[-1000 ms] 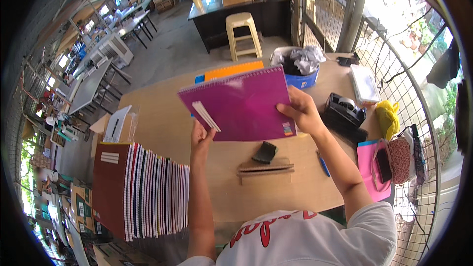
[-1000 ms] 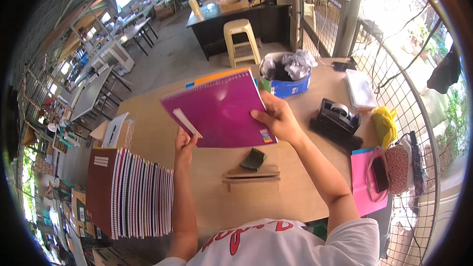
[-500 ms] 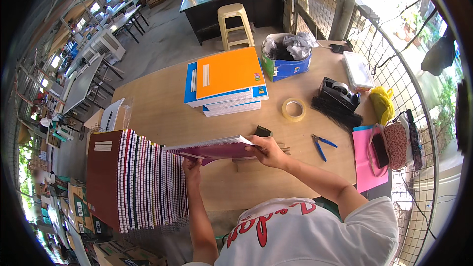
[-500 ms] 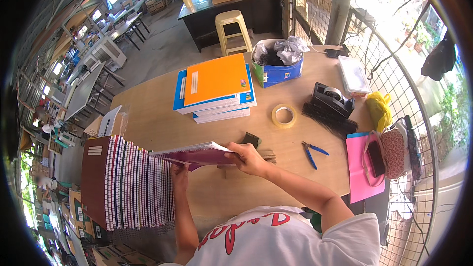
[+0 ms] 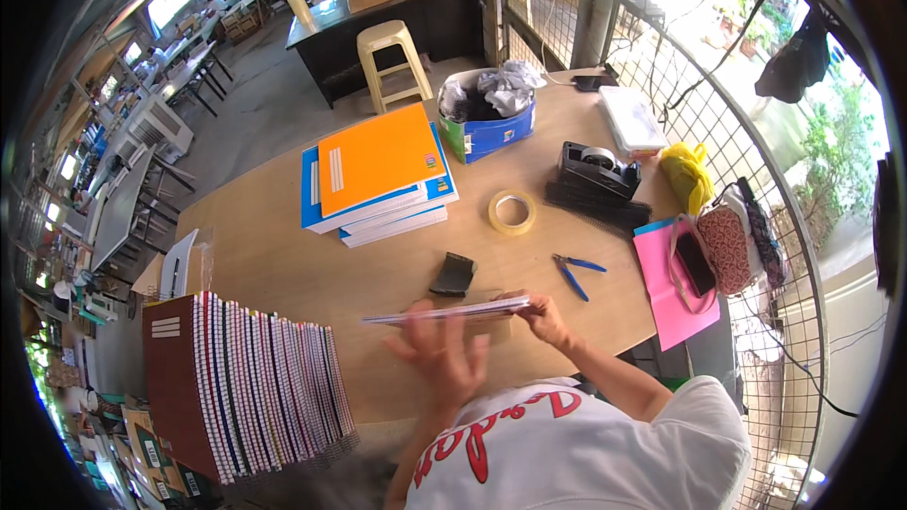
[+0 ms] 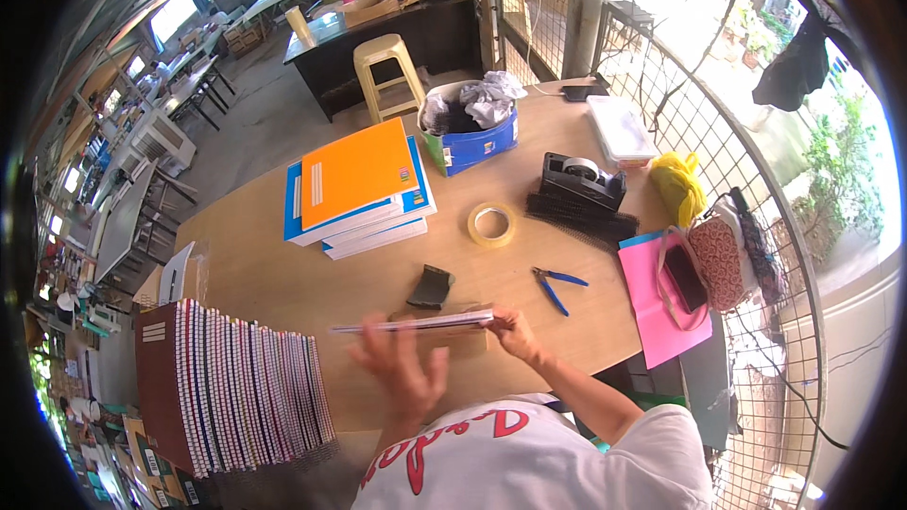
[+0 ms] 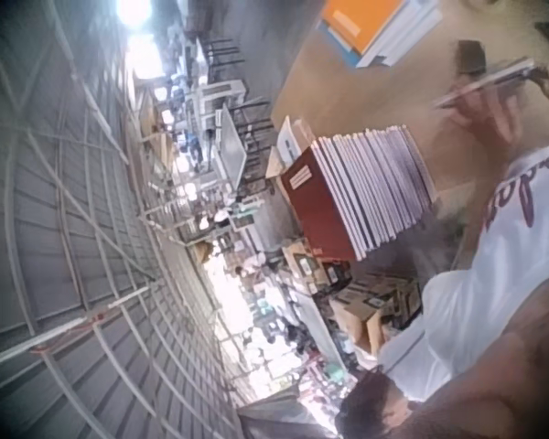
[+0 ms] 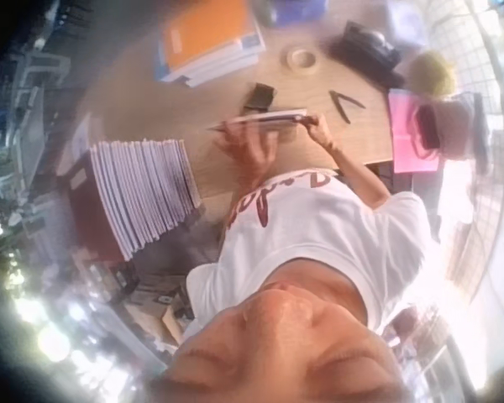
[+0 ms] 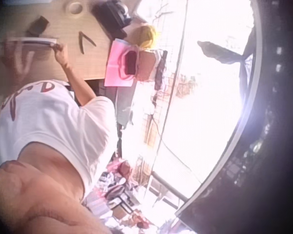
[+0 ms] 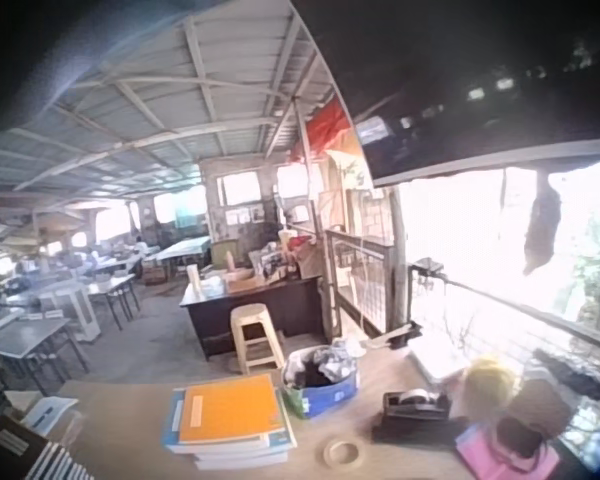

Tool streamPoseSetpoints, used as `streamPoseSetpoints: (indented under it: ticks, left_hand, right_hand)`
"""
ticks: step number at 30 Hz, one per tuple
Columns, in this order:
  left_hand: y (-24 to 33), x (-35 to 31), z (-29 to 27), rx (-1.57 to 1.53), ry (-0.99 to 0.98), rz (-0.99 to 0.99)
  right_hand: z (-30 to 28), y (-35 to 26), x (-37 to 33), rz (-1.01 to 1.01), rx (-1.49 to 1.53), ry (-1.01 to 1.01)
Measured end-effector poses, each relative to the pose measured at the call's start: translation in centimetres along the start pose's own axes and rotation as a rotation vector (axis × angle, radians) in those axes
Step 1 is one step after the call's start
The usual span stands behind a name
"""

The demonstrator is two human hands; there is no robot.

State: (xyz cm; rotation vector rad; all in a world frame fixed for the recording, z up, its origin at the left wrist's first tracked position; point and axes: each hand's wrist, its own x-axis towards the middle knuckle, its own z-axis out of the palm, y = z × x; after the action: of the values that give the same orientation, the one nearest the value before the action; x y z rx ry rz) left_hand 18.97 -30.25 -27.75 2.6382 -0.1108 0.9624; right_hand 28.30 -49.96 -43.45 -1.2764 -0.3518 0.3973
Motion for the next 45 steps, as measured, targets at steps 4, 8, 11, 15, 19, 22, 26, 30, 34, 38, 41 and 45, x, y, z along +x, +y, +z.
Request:
streamPoseSetpoints:
  ticks: [4,8,11,15,19,22,26,30,34,38,41,45]
  left_hand:
    - [0.6,1.0,4.8,0.129,-0.179,0.160]
    - [2.1,2.3,5.7,-0.041,-0.209,0.143]
    - [3.0,2.8,5.6,-0.071,-0.185,0.083]
    - [3.6,3.6,7.4,0.024,-0.012,0.062]
    - [3.7,3.3,8.2,-0.009,-0.073,0.045]
    - [3.7,4.0,7.3,0.029,-0.139,-0.007]
    - [2.2,4.6,5.7,-0.306,-0.166,-0.015]
    - [1.8,4.5,4.9,-0.334,-0.289,0.015]
    - [2.0,4.5,4.8,-0.306,-0.256,0.019]
    - [1.9,4.4,4.6,-0.300,-0.257,0.028]
    - [1.7,4.1,4.8,-0.314,-0.249,0.037]
    - [1.6,4.2,4.7,-0.317,-0.235,0.064]
  right_hand:
    - [-0.1,-5.6,1.2,0.005,-0.301,-0.099]
    - [-15.9,-5.2,8.2,-0.170,-0.981,0.406]
    - [-17.4,-6.1,12.3,-0.184,-1.471,0.550]
    - [-19.6,-6.1,13.7,-0.421,-1.693,0.500]
    - [-20.5,-10.0,12.2,-0.582,-1.402,0.298]
    - [-16.0,-15.4,10.1,-0.543,-1.287,0.024]
    - [-7.9,-18.0,5.5,-0.476,-0.872,-0.246]
    - [-4.1,-16.9,2.8,-0.260,-0.805,-0.217]
    - [-2.3,-16.7,3.0,-0.441,-0.818,-0.135]
    - [-1.4,-16.5,2.9,-0.448,-0.829,-0.097]
    - [-1.7,-16.4,2.9,-0.433,-0.729,-0.208]
    - [-1.8,-16.3,2.9,-0.333,-0.589,-0.258]
